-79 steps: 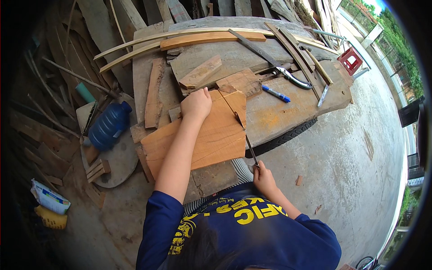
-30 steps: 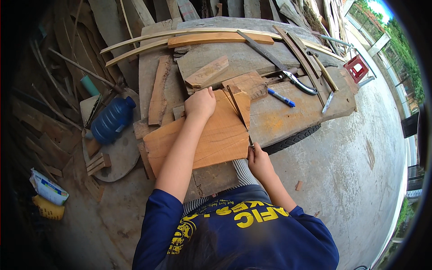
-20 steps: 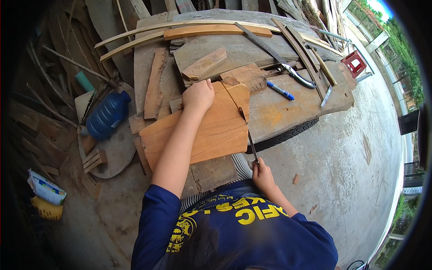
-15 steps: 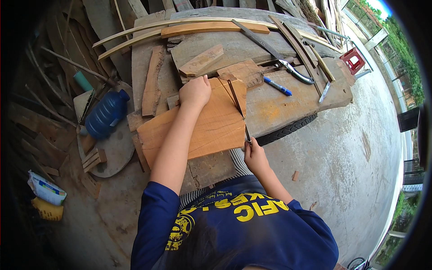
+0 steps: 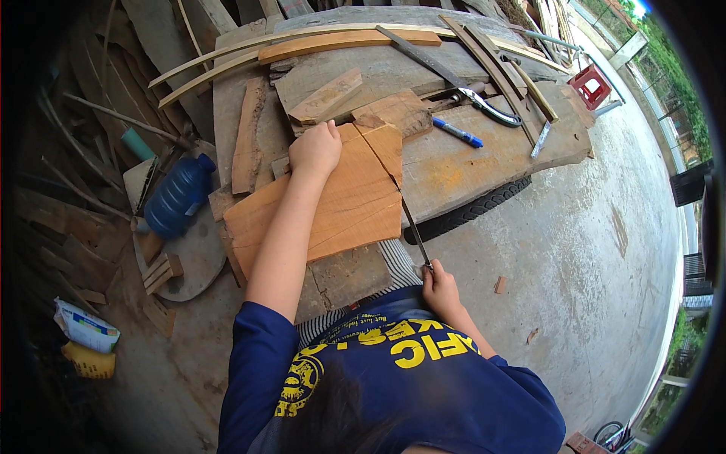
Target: The person cuts a wooden board along a marked line using a hand saw.
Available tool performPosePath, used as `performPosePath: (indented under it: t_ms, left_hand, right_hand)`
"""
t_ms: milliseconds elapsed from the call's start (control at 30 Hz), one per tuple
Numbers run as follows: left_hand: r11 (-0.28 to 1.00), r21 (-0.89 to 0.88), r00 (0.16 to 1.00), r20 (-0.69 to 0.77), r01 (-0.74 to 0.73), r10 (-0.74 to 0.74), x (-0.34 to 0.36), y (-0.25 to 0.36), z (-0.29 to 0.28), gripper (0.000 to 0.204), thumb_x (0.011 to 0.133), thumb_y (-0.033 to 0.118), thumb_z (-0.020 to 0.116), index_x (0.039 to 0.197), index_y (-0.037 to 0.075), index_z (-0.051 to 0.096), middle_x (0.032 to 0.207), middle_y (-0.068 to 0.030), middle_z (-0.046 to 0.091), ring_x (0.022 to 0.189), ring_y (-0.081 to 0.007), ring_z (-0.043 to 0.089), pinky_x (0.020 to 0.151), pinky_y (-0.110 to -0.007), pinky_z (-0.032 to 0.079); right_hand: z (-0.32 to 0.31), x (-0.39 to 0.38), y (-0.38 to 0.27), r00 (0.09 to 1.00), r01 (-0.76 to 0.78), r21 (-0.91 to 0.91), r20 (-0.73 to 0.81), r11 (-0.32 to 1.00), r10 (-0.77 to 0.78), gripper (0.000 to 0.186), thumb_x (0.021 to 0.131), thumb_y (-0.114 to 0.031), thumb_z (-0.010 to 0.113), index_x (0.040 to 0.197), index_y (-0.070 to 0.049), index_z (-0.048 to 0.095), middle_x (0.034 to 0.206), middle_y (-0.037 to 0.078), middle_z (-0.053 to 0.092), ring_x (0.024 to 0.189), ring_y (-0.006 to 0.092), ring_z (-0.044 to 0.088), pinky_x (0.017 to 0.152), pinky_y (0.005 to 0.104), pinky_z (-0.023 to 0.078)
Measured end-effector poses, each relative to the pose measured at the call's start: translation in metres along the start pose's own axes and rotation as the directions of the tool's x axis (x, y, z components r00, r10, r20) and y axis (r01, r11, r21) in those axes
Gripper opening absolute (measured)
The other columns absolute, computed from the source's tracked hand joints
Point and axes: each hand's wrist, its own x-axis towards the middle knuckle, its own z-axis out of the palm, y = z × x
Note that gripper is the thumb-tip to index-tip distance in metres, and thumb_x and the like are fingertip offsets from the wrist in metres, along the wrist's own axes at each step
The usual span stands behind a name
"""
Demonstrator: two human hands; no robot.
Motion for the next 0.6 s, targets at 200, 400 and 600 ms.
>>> performPosePath:
  t_ms: [200,400,600]
  left_hand:
    - [0.983,0.162,0.993,-0.060,-0.087,0.098,-0.012,-0.001,-0.013,0.044,0.099,0.037,0.036,0.106,0.002,0.061,0.116,-0.0193,0.063,0.111,-0.0305,0.059,0.094,-0.048,0.043]
    - [0.970,0.042,0.945,0.237,-0.240,0.224,-0.094,0.021,-0.024,0.096,0.084,0.075,0.039,0.150,0.008,0.021,0.156,-0.0210,0.014,0.145,-0.0378,0.006,0.114,-0.058,0.006]
    - [0.901,0.219,0.922,0.189,-0.375,0.338,-0.130,0.026,-0.007,0.118,0.067,0.087,0.045,0.152,0.010,0.017,0.155,-0.0260,0.010,0.143,-0.0458,0.002,0.105,-0.072,0.000]
  right_hand:
    - [-0.004,-0.004,-0.011,0.999,-0.050,0.066,0.013,0.997,0.050,0.011,0.091,-0.013,0.056,0.091,-0.004,0.050,0.067,0.025,0.059,0.065,0.0458,0.059,0.054,0.0502,0.045]
    - [0.002,-0.006,-0.001,0.999,-0.035,0.087,-0.012,0.996,0.036,0.010,0.092,-0.013,0.056,0.091,-0.004,0.051,0.065,0.026,0.058,0.062,0.0456,0.059,0.052,0.0492,0.044]
    - [0.006,-0.005,-0.001,0.999,-0.041,0.099,-0.022,0.994,0.044,0.011,0.093,-0.014,0.055,0.092,-0.004,0.050,0.067,0.026,0.058,0.065,0.0458,0.059,0.053,0.0482,0.045]
